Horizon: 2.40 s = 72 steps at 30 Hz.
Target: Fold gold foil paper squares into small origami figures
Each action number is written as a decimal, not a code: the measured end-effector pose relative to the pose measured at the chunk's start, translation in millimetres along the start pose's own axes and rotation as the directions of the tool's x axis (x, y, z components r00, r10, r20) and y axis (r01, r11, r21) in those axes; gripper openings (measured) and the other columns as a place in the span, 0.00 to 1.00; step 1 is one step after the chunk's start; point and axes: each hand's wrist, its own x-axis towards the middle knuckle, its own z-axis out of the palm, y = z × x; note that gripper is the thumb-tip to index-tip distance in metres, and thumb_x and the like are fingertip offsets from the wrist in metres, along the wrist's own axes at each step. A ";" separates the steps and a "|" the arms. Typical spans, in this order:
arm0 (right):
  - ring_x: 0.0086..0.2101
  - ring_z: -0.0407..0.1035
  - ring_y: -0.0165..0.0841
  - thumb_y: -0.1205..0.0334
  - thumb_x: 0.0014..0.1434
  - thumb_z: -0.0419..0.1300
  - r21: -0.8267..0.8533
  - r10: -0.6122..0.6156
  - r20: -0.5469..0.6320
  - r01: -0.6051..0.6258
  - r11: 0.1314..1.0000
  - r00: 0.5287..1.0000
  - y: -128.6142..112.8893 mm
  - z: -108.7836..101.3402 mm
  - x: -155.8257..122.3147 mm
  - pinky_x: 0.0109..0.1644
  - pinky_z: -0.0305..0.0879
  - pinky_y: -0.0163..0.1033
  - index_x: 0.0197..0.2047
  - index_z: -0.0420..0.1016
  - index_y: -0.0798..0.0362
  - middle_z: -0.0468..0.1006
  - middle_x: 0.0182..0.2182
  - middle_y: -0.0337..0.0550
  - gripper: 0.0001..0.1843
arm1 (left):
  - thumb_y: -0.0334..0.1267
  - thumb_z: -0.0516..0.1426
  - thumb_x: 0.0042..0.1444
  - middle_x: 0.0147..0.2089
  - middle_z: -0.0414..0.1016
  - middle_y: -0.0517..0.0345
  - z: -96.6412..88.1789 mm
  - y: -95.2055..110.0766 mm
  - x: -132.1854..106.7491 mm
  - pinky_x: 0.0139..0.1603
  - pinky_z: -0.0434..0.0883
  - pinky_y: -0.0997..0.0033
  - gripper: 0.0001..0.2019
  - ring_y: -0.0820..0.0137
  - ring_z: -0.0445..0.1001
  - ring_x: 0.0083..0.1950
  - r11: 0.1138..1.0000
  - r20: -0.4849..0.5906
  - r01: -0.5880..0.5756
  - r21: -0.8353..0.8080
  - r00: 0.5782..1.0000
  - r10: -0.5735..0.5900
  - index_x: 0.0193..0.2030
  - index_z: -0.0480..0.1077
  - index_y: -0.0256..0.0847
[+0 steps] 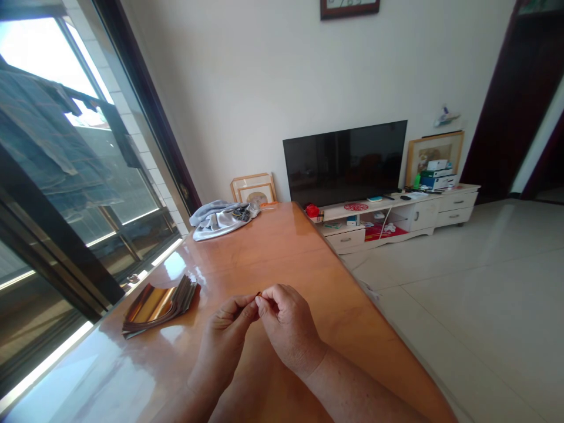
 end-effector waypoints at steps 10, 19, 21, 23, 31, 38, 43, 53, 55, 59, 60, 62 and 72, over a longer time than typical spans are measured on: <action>0.33 0.72 0.33 0.58 0.67 0.55 0.099 0.133 0.114 -0.145 0.984 0.984 -0.3 -3.4 4.4 0.37 0.66 0.36 0.34 0.76 0.52 0.80 0.30 0.41 0.12 | 0.44 0.64 0.56 0.37 0.80 0.55 -5.9 -6.7 4.1 0.42 0.70 0.71 0.11 0.68 0.75 0.39 0.996 0.046 -0.050 0.073 0.998 0.047 0.39 0.79 0.39; 0.28 0.66 0.30 0.55 0.63 0.58 0.235 0.260 0.153 -0.291 0.928 0.953 1.3 -14.7 11.1 0.34 0.63 0.34 0.28 0.72 0.52 0.74 0.25 0.36 0.14 | 0.46 0.65 0.55 0.35 0.80 0.52 -15.8 1.7 8.0 0.39 0.69 0.72 0.13 0.70 0.76 0.35 0.972 0.178 0.225 -0.069 0.961 -0.210 0.39 0.76 0.36; 0.30 0.66 0.30 0.55 0.62 0.59 0.276 0.283 0.191 -0.328 0.903 0.940 1.3 -18.3 14.1 0.36 0.62 0.34 0.31 0.74 0.53 0.74 0.27 0.36 0.12 | 0.46 0.65 0.55 0.36 0.80 0.51 -19.4 2.9 8.8 0.39 0.69 0.72 0.14 0.71 0.76 0.34 0.955 0.250 0.281 -0.093 0.935 -0.250 0.39 0.76 0.36; 0.30 0.66 0.30 0.54 0.61 0.60 0.335 0.297 0.287 -0.386 0.859 0.911 0.4 -20.6 16.1 0.36 0.62 0.35 0.33 0.76 0.54 0.75 0.28 0.37 0.12 | 0.46 0.65 0.54 0.36 0.80 0.50 -22.2 3.4 9.0 0.38 0.68 0.72 0.14 0.71 0.76 0.33 0.938 0.303 0.325 -0.118 0.912 -0.277 0.39 0.75 0.36; 0.27 0.61 0.27 0.58 0.57 0.62 0.388 0.344 0.405 -0.500 0.775 0.847 0.7 -20.3 14.5 0.32 0.58 0.34 0.33 0.77 0.55 0.71 0.24 0.34 0.08 | 0.43 0.65 0.54 0.32 0.79 0.53 -24.4 5.7 7.0 0.34 0.66 0.74 0.12 0.72 0.74 0.30 0.928 0.358 0.350 -0.131 0.889 -0.285 0.38 0.75 0.37; 0.30 0.65 0.29 0.60 0.56 0.61 0.287 0.329 0.352 -0.436 0.853 0.876 2.9 -19.3 14.6 0.35 0.62 0.34 0.32 0.76 0.55 0.74 0.27 0.36 0.07 | 0.46 0.65 0.55 0.31 0.78 0.53 -21.9 9.9 7.0 0.32 0.66 0.74 0.13 0.73 0.72 0.28 0.952 0.368 0.303 -0.044 0.891 -0.266 0.36 0.76 0.36; 0.29 0.64 0.28 0.60 0.56 0.62 0.294 0.330 0.373 -0.448 0.844 0.867 1.8 -20.1 14.9 0.33 0.60 0.33 0.32 0.76 0.54 0.73 0.26 0.35 0.06 | 0.45 0.64 0.56 0.30 0.77 0.53 -23.9 11.1 6.9 0.32 0.66 0.74 0.12 0.73 0.72 0.28 0.952 0.382 0.302 -0.048 0.886 -0.262 0.36 0.76 0.36; 0.26 0.61 0.26 0.62 0.56 0.61 0.316 0.347 0.403 -0.484 0.816 0.847 1.8 -20.5 12.8 0.29 0.57 0.33 0.32 0.75 0.55 0.71 0.24 0.34 0.05 | 0.44 0.64 0.56 0.29 0.77 0.53 -25.9 10.7 6.8 0.32 0.66 0.74 0.12 0.74 0.72 0.27 0.951 0.398 0.306 -0.041 0.878 -0.265 0.36 0.76 0.35; 0.25 0.61 0.26 0.61 0.56 0.61 0.311 0.351 0.393 -0.482 0.819 0.850 0.7 -19.6 13.0 0.29 0.56 0.32 0.32 0.74 0.54 0.71 0.24 0.33 0.05 | 0.44 0.64 0.57 0.29 0.76 0.54 -25.6 10.9 6.9 0.31 0.66 0.74 0.12 0.74 0.71 0.27 0.956 0.389 0.291 -0.033 0.885 -0.256 0.36 0.75 0.35; 0.24 0.59 0.26 0.63 0.55 0.60 0.321 0.355 0.341 -0.463 0.826 0.871 -0.7 -19.5 13.3 0.28 0.56 0.32 0.31 0.71 0.53 0.69 0.24 0.32 0.03 | 0.44 0.62 0.58 0.29 0.76 0.54 -23.3 12.0 7.2 0.31 0.66 0.74 0.12 0.74 0.70 0.27 0.972 0.334 0.234 0.005 0.916 -0.222 0.36 0.75 0.35; 0.24 0.59 0.26 0.63 0.56 0.59 0.322 0.361 0.339 -0.468 0.823 0.869 -0.7 -19.7 13.2 0.28 0.57 0.32 0.31 0.70 0.52 0.68 0.24 0.31 0.03 | 0.44 0.62 0.58 0.29 0.76 0.54 -22.5 12.2 7.3 0.32 0.66 0.74 0.12 0.74 0.70 0.28 0.978 0.315 0.209 0.024 0.926 -0.206 0.36 0.75 0.35; 0.24 0.59 0.26 0.64 0.56 0.58 0.322 0.377 0.346 -0.486 0.813 0.859 -0.6 -19.9 13.1 0.28 0.57 0.32 0.31 0.70 0.52 0.68 0.23 0.31 0.02 | 0.43 0.62 0.58 0.31 0.77 0.53 -20.9 12.2 7.6 0.32 0.67 0.74 0.11 0.73 0.71 0.29 0.985 0.285 0.160 0.072 0.943 -0.174 0.36 0.74 0.35; 0.27 0.63 0.29 0.59 0.58 0.61 0.303 0.392 0.350 -0.499 0.812 0.851 4.9 -13.5 12.0 0.29 0.62 0.34 0.32 0.71 0.53 0.73 0.27 0.37 0.07 | 0.45 0.62 0.58 0.32 0.78 0.54 -16.7 3.2 8.9 0.33 0.69 0.73 0.12 0.73 0.72 0.30 0.979 0.248 0.087 0.185 0.960 -0.132 0.35 0.75 0.35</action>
